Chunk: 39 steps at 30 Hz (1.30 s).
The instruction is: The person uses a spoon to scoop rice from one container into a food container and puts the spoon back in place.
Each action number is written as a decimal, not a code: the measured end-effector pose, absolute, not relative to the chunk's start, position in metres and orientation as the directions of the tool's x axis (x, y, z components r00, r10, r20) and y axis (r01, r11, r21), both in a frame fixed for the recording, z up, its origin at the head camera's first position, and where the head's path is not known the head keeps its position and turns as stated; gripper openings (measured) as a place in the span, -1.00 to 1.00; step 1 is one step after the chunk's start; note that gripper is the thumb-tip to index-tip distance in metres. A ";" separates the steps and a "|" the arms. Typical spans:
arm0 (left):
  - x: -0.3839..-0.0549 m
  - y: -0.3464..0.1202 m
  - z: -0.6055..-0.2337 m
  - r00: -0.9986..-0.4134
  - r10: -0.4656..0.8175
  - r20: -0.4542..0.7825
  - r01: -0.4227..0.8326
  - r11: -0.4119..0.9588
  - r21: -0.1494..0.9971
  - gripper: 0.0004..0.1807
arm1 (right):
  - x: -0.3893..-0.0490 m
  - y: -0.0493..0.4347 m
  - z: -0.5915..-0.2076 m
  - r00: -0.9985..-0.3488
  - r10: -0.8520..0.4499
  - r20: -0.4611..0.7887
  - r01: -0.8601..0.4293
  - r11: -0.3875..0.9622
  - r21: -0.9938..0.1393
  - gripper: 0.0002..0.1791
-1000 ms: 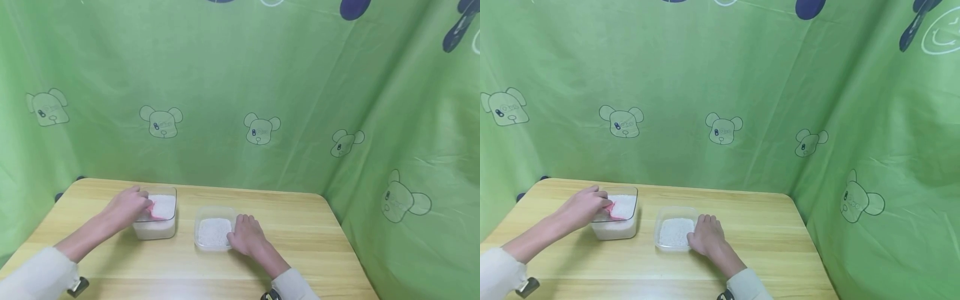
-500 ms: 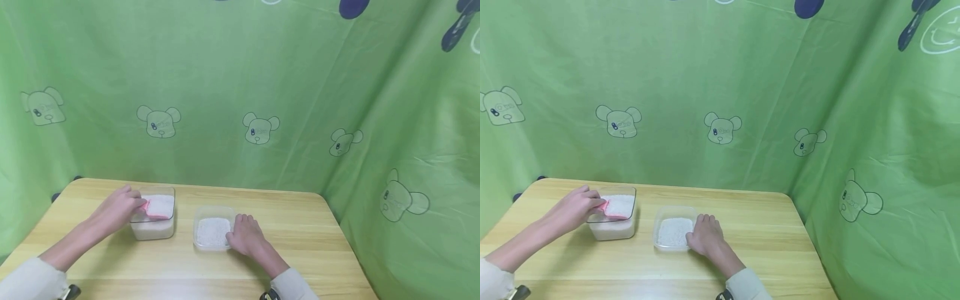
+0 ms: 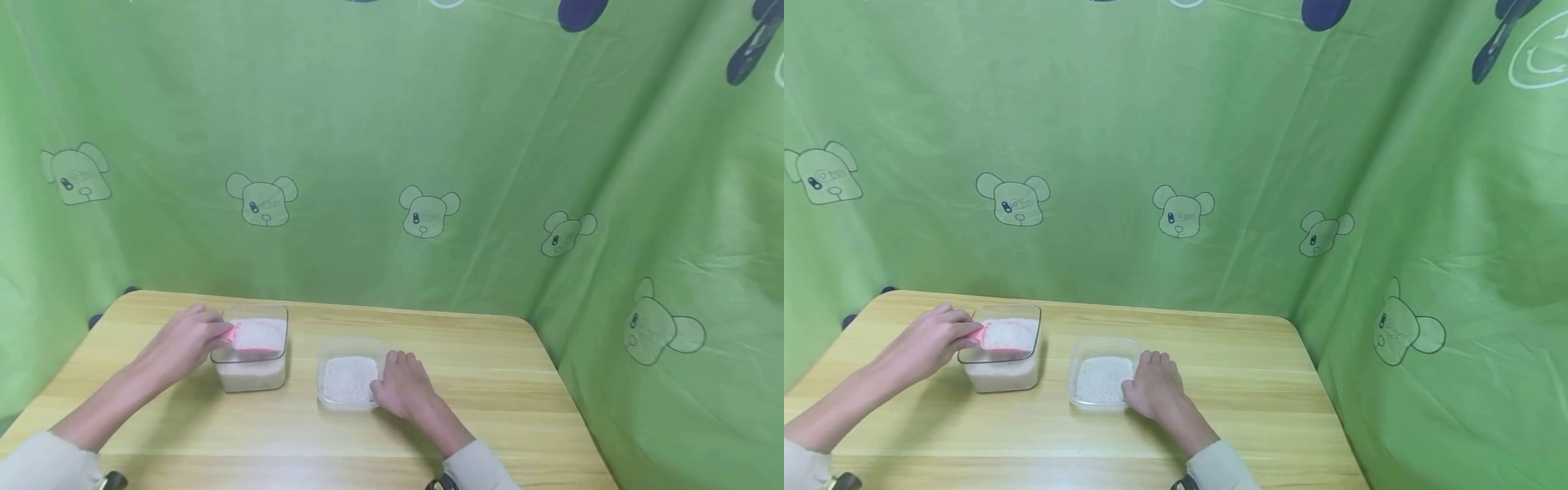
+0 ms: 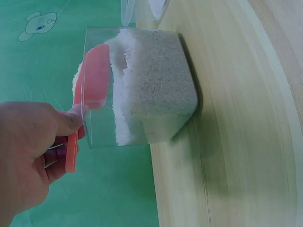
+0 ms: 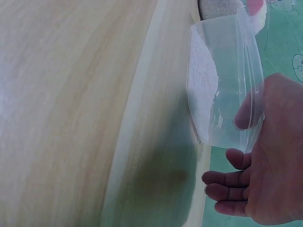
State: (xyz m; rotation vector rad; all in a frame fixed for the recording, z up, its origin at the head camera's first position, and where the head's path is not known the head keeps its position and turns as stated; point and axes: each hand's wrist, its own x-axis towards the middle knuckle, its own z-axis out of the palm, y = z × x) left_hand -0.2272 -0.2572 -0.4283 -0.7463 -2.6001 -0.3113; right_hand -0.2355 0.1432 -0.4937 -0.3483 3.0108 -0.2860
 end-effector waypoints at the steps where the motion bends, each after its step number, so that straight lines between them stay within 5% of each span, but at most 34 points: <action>1: -0.227 -0.258 -0.428 -0.777 0.447 0.443 0.541 0.834 0.107 -0.79 | -0.236 0.143 -0.494 -0.969 -0.235 -0.073 -0.217 0.956 -0.196 -0.56; 20: -0.222 -0.263 -0.422 -0.817 0.397 0.418 0.500 0.849 0.171 -0.74 | -0.236 0.144 -0.495 -0.969 -0.234 -0.079 -0.216 0.957 -0.192 -0.55; 39: -0.223 -0.254 -0.409 -0.799 0.409 0.441 0.523 0.835 0.173 -0.76 | -0.235 0.144 -0.493 -0.969 -0.234 -0.077 -0.216 0.957 -0.195 -0.57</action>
